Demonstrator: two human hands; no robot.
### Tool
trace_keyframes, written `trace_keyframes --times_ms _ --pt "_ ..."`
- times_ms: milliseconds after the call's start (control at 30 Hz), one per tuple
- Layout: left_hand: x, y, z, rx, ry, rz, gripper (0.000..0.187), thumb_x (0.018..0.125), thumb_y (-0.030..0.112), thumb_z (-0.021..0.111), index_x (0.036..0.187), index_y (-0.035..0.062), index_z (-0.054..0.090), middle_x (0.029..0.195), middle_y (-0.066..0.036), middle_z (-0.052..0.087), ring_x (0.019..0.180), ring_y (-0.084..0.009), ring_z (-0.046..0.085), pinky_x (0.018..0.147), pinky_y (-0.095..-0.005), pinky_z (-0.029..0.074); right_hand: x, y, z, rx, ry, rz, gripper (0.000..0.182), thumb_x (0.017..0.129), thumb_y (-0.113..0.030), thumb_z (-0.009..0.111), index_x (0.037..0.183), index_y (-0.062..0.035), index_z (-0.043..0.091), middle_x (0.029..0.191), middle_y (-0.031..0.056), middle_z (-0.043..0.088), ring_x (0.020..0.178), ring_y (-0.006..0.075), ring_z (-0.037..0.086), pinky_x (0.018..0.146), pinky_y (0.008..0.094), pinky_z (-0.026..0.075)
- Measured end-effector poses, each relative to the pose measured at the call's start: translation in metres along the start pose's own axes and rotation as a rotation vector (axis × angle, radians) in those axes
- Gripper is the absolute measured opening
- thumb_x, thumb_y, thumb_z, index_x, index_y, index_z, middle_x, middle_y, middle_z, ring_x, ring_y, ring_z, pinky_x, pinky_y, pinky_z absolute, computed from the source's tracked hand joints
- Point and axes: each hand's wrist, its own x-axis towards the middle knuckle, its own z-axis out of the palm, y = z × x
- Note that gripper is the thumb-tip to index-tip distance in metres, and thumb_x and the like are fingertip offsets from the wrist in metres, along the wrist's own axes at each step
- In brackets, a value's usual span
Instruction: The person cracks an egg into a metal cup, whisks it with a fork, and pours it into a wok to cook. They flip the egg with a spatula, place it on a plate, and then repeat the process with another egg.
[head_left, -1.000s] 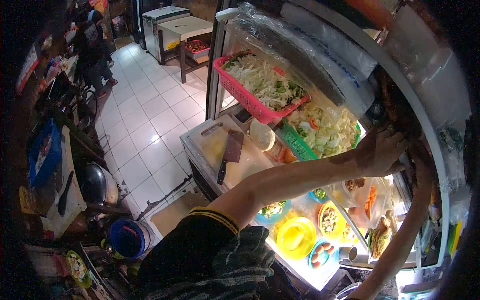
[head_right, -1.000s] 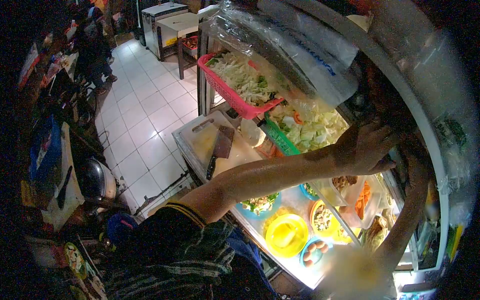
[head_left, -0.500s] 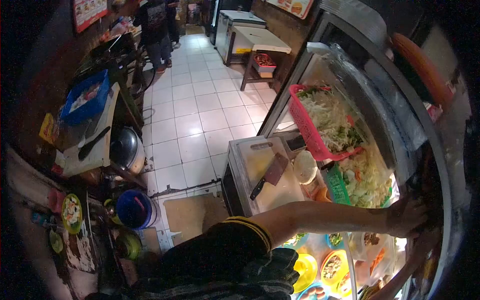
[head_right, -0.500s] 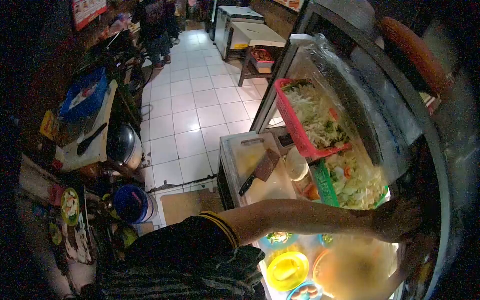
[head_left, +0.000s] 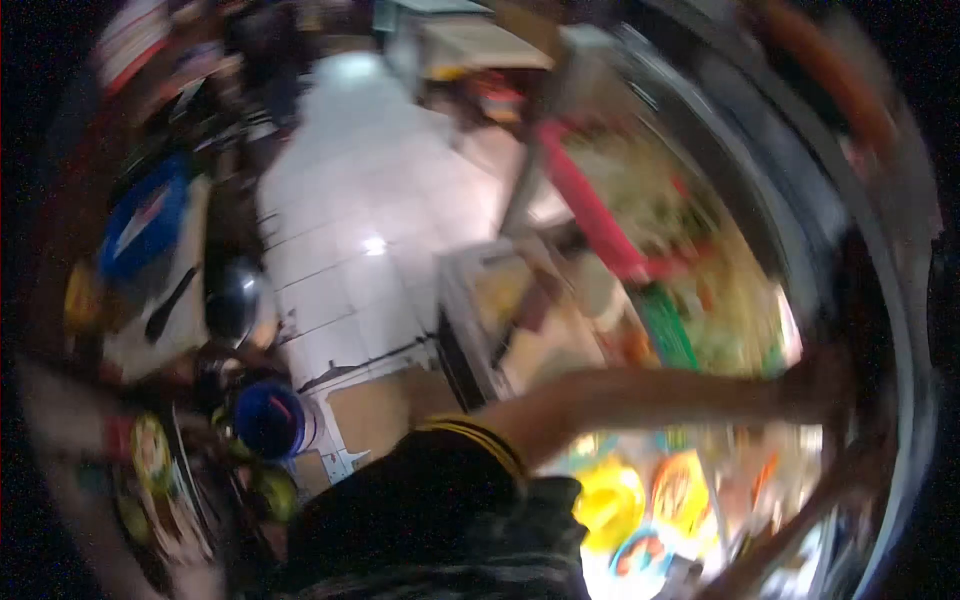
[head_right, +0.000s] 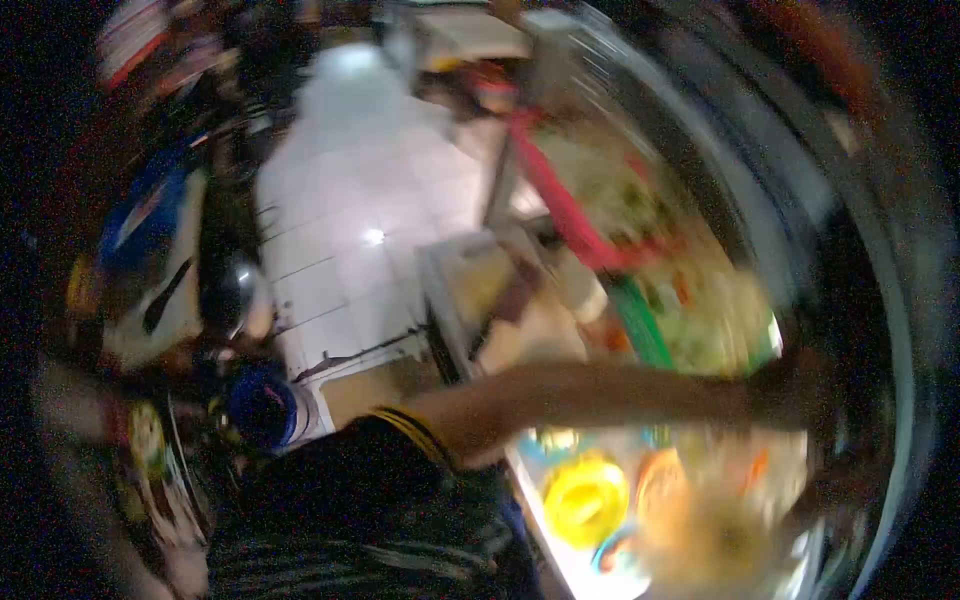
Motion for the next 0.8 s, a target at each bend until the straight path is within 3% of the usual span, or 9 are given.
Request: trace_keyframes --times_ms 100,133,200,267,333,433,533,633,800 --pt "0.018 -0.043 0.056 -0.432 0.386 0.348 0.03 0.074 0.039 0.066 0.069 0.0102 0.072 0.075 -0.016 0.064 0.08 -0.0362 0.057 0.069 -0.0568 0.043 0.044 -0.007 -0.162 0.162 0.42 0.172 0.027 0.094 -0.031 0.066 0.099 -0.0053 0.069 0.094 0.0114 0.067 0.083 0.0267 0.066 0.071 0.0378 0.054" --pt "0.027 -0.059 0.065 -0.805 0.288 0.497 0.034 0.076 0.045 0.068 0.068 0.0125 0.072 0.079 -0.016 0.066 0.078 -0.0319 0.06 0.069 -0.0493 0.047 0.042 0.013 -0.195 -0.104 0.522 0.148 0.033 0.093 -0.038 0.067 0.095 -0.0049 0.067 0.088 0.0118 0.065 0.078 0.0271 0.064 0.069 0.0384 0.053" --pt "0.014 -0.083 -0.012 -0.422 -0.017 0.797 0.036 0.08 0.042 0.067 0.083 0.0071 0.074 0.094 -0.019 0.07 0.084 -0.0286 0.066 0.072 -0.0419 0.052 0.033 -0.008 -0.263 -0.23 0.525 0.451 0.046 0.092 -0.041 0.066 0.109 0.0023 0.061 0.101 0.0205 0.063 0.094 0.0296 0.062 0.081 0.0427 0.051" --pt "0.029 -0.065 0.027 -1.543 -0.111 0.966 0.026 0.094 0.005 0.052 0.119 -0.0013 0.054 0.116 -0.015 0.06 0.106 -0.0234 0.06 0.097 -0.0348 0.05 -0.032 0.055 -0.327 -1.025 0.212 -0.007 0.048 0.096 -0.049 0.058 0.085 -0.0028 0.066 0.082 0.0121 0.064 0.073 0.0263 0.061 0.075 0.0378 0.049" --pt "0.01 -0.069 -0.022 -0.413 0.185 0.69 0.079 0.099 0.059 0.041 0.137 -0.0101 0.042 0.136 -0.032 0.05 0.125 -0.0433 0.053 0.107 -0.0486 0.043 -0.1 0.0 -0.367 -0.312 -0.083 0.513 0.04 0.09 -0.027 0.067 0.116 0.0028 0.061 0.111 0.0156 0.067 0.098 0.0286 0.065 0.085 0.0378 0.054" --pt "-0.005 -0.082 -0.022 -0.407 0.382 0.675 0.046 0.095 0.037 0.062 0.124 0.0019 0.06 0.115 -0.019 0.065 0.109 -0.0322 0.063 0.088 -0.0431 0.05 -0.133 -0.045 -0.379 0.543 -0.426 0.458 0.022 0.074 0.009 0.066 0.093 -0.0018 0.07 0.09 0.0136 0.071 0.086 0.0286 0.067 0.076 0.0386 0.053" --pt "-0.043 -0.088 -0.02 -0.721 0.619 0.656 0.04 0.099 0.028 0.052 0.122 -0.0024 0.063 0.11 -0.019 0.069 0.099 -0.0299 0.068 0.082 -0.0356 0.056 -0.218 -0.092 -0.378 0.9 -0.84 0.629 0.026 0.073 0.001 0.07 0.097 -0.0083 0.07 0.088 0.0104 0.069 0.083 0.0305 0.063 0.072 0.0407 0.049" --pt "-0.135 -0.117 -0.034 -0.804 0.117 0.688 0.043 0.089 0.006 0.055 0.128 -0.0089 0.055 0.123 -0.019 0.064 0.106 -0.03 0.064 0.096 -0.0402 0.051 -0.271 -0.145 -0.379 0.723 -0.9 0.576 0.017 0.078 -0.009 0.065 0.094 -0.0144 0.07 0.105 0.0031 0.065 0.098 0.025 0.059 0.079 0.0388 0.045" --pt "-0.275 -0.134 0.059 -0.989 -0.606 0.279 0.029 0.09 0.01 0.067 0.117 0.0035 0.063 0.113 -0.016 0.066 0.106 -0.0346 0.062 0.093 -0.0413 0.048 -0.348 -0.188 -0.387 0.689 -1.221 0.568 0.019 0.083 -0.01 0.063 0.098 -0.0172 0.073 0.097 0.0013 0.064 0.093 0.0222 0.059 0.08 0.0366 0.045"
